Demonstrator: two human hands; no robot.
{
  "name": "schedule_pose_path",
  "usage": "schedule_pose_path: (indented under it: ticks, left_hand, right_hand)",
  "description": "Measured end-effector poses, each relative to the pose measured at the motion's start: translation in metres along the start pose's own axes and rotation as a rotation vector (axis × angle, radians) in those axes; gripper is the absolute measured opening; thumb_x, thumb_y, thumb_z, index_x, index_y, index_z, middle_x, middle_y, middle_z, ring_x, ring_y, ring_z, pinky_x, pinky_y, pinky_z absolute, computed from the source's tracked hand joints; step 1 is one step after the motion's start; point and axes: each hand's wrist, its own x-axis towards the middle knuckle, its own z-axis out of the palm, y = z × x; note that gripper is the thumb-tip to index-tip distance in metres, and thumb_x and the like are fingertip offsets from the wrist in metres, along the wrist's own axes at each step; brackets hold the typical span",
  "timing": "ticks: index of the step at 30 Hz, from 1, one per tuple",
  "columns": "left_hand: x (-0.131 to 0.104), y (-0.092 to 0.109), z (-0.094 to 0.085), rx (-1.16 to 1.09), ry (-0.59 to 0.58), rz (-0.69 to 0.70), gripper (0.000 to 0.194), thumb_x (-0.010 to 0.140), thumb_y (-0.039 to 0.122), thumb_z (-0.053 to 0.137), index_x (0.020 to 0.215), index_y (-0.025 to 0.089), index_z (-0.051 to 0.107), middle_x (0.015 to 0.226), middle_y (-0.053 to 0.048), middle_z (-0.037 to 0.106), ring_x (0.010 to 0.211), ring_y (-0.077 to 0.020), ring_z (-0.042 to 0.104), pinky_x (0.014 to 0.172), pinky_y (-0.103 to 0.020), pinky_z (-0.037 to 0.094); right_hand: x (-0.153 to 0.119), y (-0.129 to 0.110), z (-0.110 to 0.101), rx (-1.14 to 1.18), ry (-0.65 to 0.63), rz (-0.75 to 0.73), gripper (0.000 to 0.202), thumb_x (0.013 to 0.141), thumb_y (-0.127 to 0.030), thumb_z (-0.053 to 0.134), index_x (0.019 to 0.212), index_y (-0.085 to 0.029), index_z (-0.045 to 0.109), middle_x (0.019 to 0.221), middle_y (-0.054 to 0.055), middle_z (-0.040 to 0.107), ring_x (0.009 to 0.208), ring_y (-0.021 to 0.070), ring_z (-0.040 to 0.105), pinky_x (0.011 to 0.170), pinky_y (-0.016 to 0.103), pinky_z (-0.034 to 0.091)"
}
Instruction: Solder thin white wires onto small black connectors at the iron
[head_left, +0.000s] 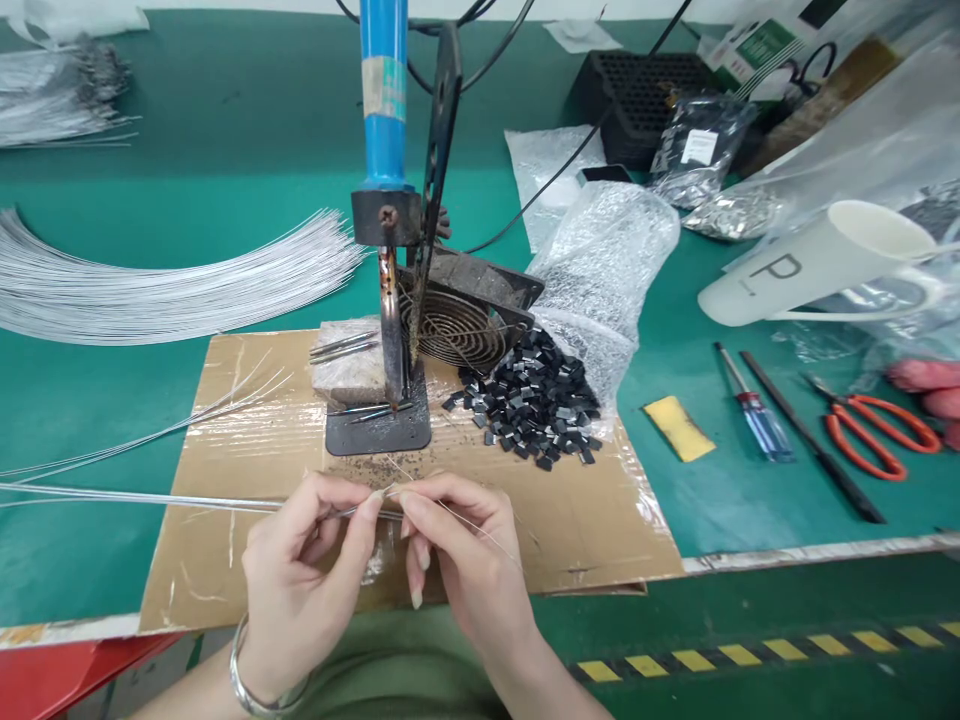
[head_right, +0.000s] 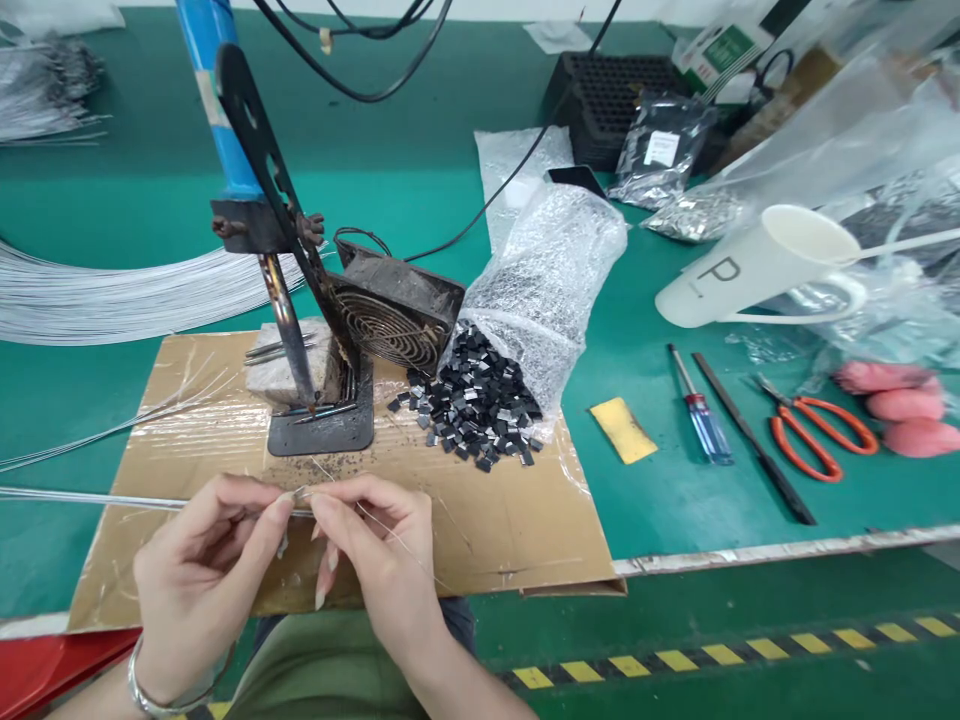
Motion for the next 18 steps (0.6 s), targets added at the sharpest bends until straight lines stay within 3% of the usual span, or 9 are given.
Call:
schedule_pose_path:
  ticks: [10, 18]
  left_hand:
    - [0.003, 0.008, 0.003, -0.066, 0.019, -0.04, 0.009, 0.094, 0.021, 0.07, 0.086, 0.022, 0.069, 0.066, 0.003, 0.07, 0.052, -0.0096, 0.06, 0.046, -0.015, 0.043]
    - [0.005, 0.013, 0.001, -0.153, 0.007, -0.106, 0.009, 0.091, 0.02, 0.071, 0.082, 0.022, 0.069, 0.064, 0.004, 0.067, 0.049, -0.0073, 0.055, 0.048, -0.012, 0.046]
  right_hand:
    - [-0.004, 0.014, 0.008, 0.116, 0.029, -0.03, 0.016, 0.083, -0.038, 0.089, 0.084, -0.023, 0.087, 0.062, -0.003, 0.067, 0.033, 0.0039, 0.052, 0.032, 0.013, 0.044]
    - [-0.004, 0.007, -0.002, -0.159, -0.001, -0.152, 0.016, 0.094, -0.037, 0.081, 0.091, -0.024, 0.089, 0.073, -0.002, 0.066, 0.039, 0.0032, 0.058, 0.039, 0.012, 0.05]
